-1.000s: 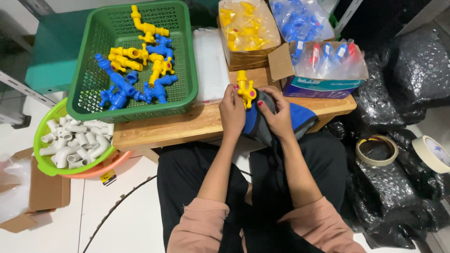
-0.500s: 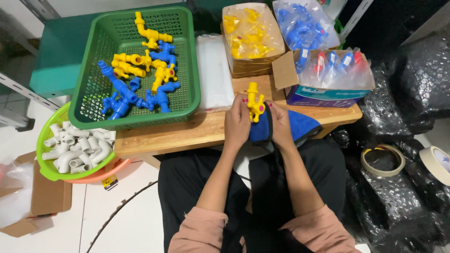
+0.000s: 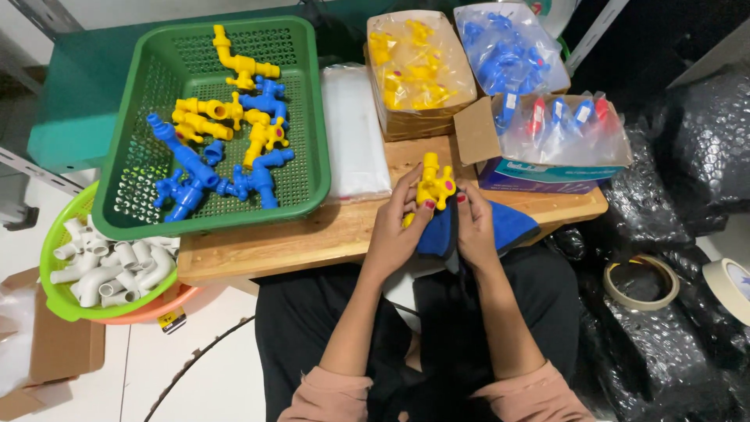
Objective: The person wipes a yellow plastic faucet with a cloth and places it into a small plastic bag.
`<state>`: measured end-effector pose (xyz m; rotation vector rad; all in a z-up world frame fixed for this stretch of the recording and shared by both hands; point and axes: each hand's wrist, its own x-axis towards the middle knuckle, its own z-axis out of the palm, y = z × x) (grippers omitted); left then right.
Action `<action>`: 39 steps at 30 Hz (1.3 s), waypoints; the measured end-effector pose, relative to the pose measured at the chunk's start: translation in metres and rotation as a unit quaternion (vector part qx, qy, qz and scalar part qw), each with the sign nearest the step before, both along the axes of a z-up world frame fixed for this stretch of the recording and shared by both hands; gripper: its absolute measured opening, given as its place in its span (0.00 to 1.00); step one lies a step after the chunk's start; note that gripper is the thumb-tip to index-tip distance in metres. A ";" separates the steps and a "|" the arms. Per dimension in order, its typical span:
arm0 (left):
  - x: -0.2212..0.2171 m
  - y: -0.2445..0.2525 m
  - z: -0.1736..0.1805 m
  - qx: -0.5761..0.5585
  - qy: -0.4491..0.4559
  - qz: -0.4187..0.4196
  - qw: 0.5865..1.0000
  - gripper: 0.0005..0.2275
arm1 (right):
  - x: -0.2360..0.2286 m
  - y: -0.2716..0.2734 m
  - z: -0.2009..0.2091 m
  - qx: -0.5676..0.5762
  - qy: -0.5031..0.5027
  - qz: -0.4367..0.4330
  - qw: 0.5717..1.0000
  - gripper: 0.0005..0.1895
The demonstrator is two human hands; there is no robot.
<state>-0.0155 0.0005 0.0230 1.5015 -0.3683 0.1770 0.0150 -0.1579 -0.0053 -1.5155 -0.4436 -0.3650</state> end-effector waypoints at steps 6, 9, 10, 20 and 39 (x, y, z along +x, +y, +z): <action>0.010 0.001 -0.014 -0.025 0.010 -0.031 0.999 0.23 | -0.010 0.008 0.021 0.011 0.017 -0.006 1.000 0.22; 0.012 0.009 -0.020 -0.041 -0.013 -0.068 0.997 0.38 | -0.006 0.006 0.019 0.006 0.015 -0.010 1.000 0.21; 0.010 0.007 -0.012 -0.041 -0.013 -0.069 0.997 0.38 | -0.005 0.005 0.017 0.006 0.015 -0.011 1.000 0.21; 0.004 0.000 0.004 0.003 -0.033 0.103 0.994 0.21 | 0.011 -0.015 -0.038 -0.028 0.004 -0.022 0.999 0.21; 0.005 -0.003 -0.002 -0.011 -0.049 0.069 0.996 0.12 | -0.005 0.013 0.010 0.006 -0.090 -0.115 0.989 0.19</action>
